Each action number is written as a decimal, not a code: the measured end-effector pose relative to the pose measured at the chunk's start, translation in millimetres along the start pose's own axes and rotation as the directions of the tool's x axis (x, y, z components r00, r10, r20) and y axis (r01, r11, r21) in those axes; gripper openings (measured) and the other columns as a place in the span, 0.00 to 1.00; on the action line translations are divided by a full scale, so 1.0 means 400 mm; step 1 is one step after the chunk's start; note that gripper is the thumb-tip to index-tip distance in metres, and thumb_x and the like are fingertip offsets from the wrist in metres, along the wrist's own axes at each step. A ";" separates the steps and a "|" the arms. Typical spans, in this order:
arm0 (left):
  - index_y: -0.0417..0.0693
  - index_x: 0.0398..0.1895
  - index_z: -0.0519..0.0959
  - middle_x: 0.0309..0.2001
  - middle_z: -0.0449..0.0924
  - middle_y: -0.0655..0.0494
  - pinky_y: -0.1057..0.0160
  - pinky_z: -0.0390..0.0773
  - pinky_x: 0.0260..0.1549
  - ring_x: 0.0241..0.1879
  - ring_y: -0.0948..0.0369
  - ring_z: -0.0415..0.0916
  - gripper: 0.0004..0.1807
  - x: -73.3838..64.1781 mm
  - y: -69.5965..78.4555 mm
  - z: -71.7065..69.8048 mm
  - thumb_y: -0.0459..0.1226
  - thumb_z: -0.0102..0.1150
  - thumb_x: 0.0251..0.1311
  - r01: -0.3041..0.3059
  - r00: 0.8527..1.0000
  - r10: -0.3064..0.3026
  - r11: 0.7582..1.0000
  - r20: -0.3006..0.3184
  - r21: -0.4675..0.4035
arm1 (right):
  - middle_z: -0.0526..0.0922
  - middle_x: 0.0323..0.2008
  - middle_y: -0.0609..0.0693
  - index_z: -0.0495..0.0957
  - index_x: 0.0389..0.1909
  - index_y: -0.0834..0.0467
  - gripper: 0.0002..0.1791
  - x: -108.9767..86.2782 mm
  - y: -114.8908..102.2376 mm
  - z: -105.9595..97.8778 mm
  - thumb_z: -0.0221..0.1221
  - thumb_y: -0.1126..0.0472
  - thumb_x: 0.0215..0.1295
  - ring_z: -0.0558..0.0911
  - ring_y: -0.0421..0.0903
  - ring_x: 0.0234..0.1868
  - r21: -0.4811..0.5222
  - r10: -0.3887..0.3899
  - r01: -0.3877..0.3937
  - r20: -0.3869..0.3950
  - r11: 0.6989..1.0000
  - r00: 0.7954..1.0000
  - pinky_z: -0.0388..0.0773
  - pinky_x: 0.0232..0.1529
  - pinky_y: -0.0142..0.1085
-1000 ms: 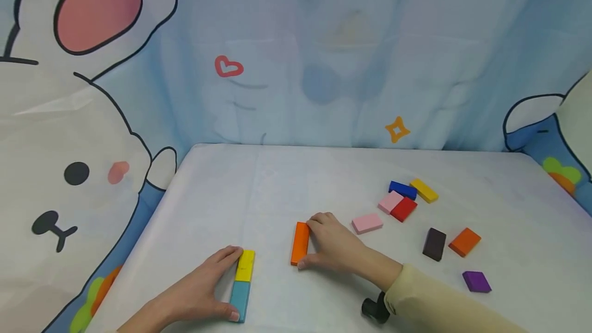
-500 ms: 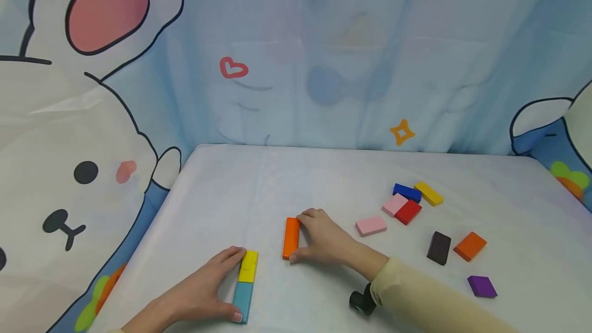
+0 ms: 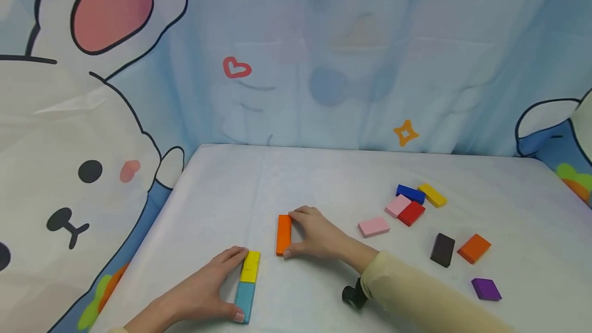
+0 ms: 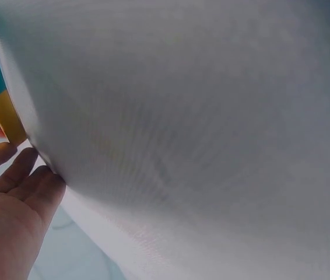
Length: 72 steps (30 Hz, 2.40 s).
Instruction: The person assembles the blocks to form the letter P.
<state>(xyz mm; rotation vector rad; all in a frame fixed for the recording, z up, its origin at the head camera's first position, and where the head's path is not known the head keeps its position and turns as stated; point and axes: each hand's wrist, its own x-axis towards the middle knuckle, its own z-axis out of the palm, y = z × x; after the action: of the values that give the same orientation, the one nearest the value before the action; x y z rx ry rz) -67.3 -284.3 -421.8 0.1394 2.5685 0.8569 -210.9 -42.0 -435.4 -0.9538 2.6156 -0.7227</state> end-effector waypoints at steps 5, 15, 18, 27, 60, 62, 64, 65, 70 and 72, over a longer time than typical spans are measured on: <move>0.46 0.79 0.60 0.79 0.56 0.46 0.35 0.67 0.69 0.75 0.44 0.60 0.63 0.006 0.006 0.002 0.55 0.83 0.40 0.000 1.000 0.000 1.000 0.008 0.012 | 0.74 0.68 0.60 0.72 0.69 0.63 0.50 0.024 -0.015 0.008 0.78 0.41 0.49 0.71 0.57 0.69 -0.007 -0.006 0.006 0.017 1.000 1.000 0.73 0.71 0.51; 0.46 0.79 0.60 0.80 0.56 0.46 0.35 0.68 0.69 0.76 0.45 0.60 0.62 0.013 0.008 0.004 0.56 0.83 0.41 -0.018 1.000 0.017 1.000 0.014 0.024 | 0.75 0.66 0.60 0.72 0.69 0.64 0.50 0.058 -0.044 0.020 0.77 0.41 0.50 0.73 0.57 0.67 -0.036 -0.033 0.033 -0.002 0.999 0.999 0.74 0.70 0.51; 0.46 0.79 0.60 0.80 0.56 0.45 0.35 0.68 0.69 0.76 0.45 0.60 0.62 0.013 0.007 0.005 0.56 0.83 0.41 -0.018 1.000 0.018 0.999 0.014 0.026 | 0.75 0.67 0.60 0.72 0.68 0.64 0.48 0.062 -0.048 0.022 0.76 0.43 0.52 0.72 0.58 0.67 -0.025 -0.028 0.028 -0.001 0.999 1.000 0.74 0.70 0.51; 0.46 0.79 0.61 0.80 0.56 0.46 0.35 0.68 0.68 0.76 0.44 0.60 0.62 0.013 0.001 0.003 0.56 0.83 0.40 -0.010 1.000 0.010 0.999 0.011 0.032 | 0.76 0.65 0.61 0.73 0.67 0.66 0.41 0.074 -0.055 0.028 0.74 0.46 0.58 0.73 0.58 0.67 -0.025 -0.045 0.045 -0.008 0.999 0.999 0.73 0.71 0.50; 0.48 0.80 0.60 0.81 0.54 0.47 0.37 0.70 0.68 0.75 0.46 0.61 0.63 0.008 -0.002 -0.001 0.54 0.83 0.41 0.000 1.000 -0.001 0.999 0.017 0.041 | 0.78 0.63 0.59 0.75 0.65 0.64 0.42 0.099 -0.113 0.050 0.74 0.42 0.56 0.75 0.56 0.63 -0.074 -0.026 0.026 0.001 0.997 1.000 0.76 0.68 0.47; 0.48 0.80 0.60 0.81 0.54 0.47 0.37 0.70 0.68 0.75 0.46 0.61 0.62 0.009 -0.001 0.000 0.54 0.83 0.41 0.005 1.000 -0.006 0.999 0.017 0.042 | 0.78 0.64 0.59 0.75 0.65 0.64 0.43 0.099 -0.112 0.051 0.74 0.42 0.56 0.75 0.56 0.63 -0.070 -0.027 0.027 0.001 0.997 1.000 0.76 0.68 0.47; 0.48 0.80 0.60 0.81 0.54 0.47 0.37 0.70 0.67 0.75 0.46 0.61 0.62 0.010 -0.002 0.001 0.54 0.83 0.41 0.007 1.000 -0.008 0.999 0.016 0.047 | 0.78 0.63 0.60 0.75 0.65 0.64 0.43 0.098 -0.110 0.052 0.74 0.42 0.56 0.75 0.56 0.63 -0.067 -0.031 0.031 0.000 0.997 1.000 0.77 0.68 0.47; 0.48 0.80 0.60 0.81 0.54 0.46 0.37 0.71 0.67 0.75 0.46 0.61 0.63 0.011 -0.002 0.002 0.54 0.83 0.40 0.006 1.000 -0.006 0.999 0.014 0.050 | 0.78 0.63 0.60 0.75 0.65 0.64 0.43 0.098 -0.109 0.052 0.74 0.42 0.56 0.75 0.56 0.63 -0.069 -0.035 0.035 -0.002 0.997 0.999 0.76 0.68 0.47; 0.47 0.80 0.60 0.80 0.54 0.46 0.37 0.71 0.66 0.75 0.46 0.61 0.63 0.012 -0.002 0.004 0.54 0.83 0.40 -0.001 1.000 0.001 0.998 0.009 0.057 | 0.78 0.63 0.60 0.74 0.65 0.66 0.44 0.098 -0.104 0.052 0.74 0.41 0.57 0.75 0.57 0.64 -0.076 -0.061 0.060 -0.011 0.995 0.998 0.75 0.68 0.47; 0.47 0.80 0.60 0.80 0.54 0.46 0.37 0.71 0.67 0.75 0.46 0.61 0.63 0.012 -0.003 0.004 0.54 0.83 0.41 -0.001 1.000 0.000 0.998 0.010 0.057 | 0.78 0.63 0.60 0.74 0.65 0.66 0.44 0.098 -0.102 0.052 0.73 0.41 0.57 0.75 0.57 0.64 -0.077 -0.067 0.066 -0.012 0.995 0.998 0.75 0.69 0.48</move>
<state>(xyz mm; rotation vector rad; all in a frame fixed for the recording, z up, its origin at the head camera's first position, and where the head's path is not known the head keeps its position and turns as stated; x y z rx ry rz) -71.0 -283.1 -425.4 0.1608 2.5846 0.7816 -210.6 -102.3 -434.1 -1.0656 2.6524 -0.6517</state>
